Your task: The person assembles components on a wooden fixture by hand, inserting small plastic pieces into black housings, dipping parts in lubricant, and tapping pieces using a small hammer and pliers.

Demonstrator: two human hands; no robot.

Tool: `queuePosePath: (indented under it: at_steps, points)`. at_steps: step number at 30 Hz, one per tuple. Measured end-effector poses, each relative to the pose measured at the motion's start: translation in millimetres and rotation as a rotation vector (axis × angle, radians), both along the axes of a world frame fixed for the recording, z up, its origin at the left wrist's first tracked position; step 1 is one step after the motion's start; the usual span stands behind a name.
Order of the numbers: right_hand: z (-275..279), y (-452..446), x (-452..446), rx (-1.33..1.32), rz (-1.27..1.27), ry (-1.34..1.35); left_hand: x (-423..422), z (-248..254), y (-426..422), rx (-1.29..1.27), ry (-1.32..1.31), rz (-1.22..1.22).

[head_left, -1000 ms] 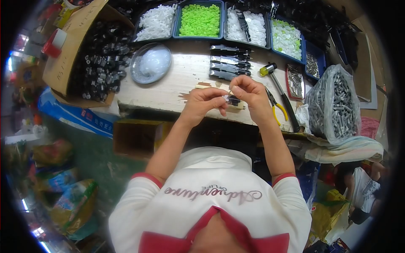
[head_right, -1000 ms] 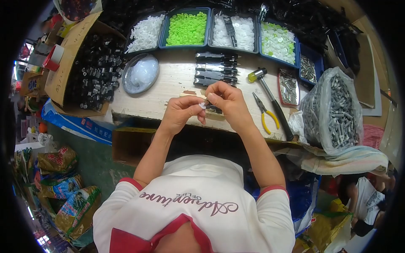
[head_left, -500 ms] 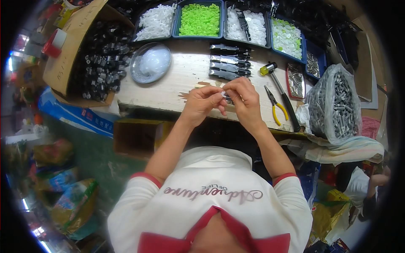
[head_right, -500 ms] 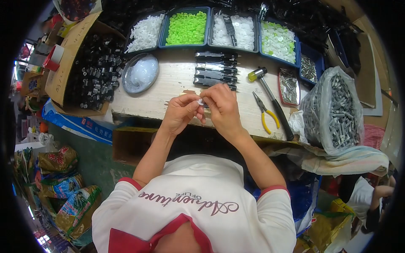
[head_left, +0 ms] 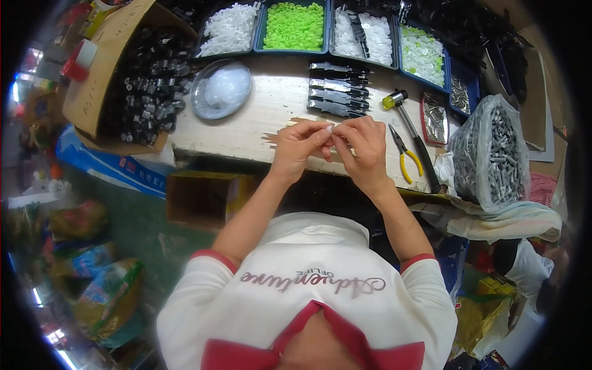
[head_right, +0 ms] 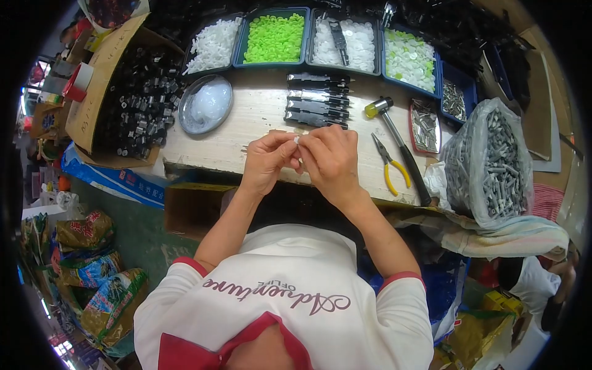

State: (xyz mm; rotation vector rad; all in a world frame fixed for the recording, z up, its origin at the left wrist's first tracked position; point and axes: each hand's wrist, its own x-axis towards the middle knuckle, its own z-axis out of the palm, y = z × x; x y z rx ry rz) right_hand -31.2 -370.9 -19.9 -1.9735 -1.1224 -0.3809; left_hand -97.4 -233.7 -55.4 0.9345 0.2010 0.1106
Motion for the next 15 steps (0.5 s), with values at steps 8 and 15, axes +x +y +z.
queuePosePath:
  at_steps: [8, 15]
  points:
    - [-8, 3, 4, -0.021, 0.044, -0.001, -3, -2, -2, 0.136, 0.008, 0.064]
    - [-13, 5, 5, 0.003, 0.056, 0.010, -3, -10, -5, 0.395, -0.105, 0.170]
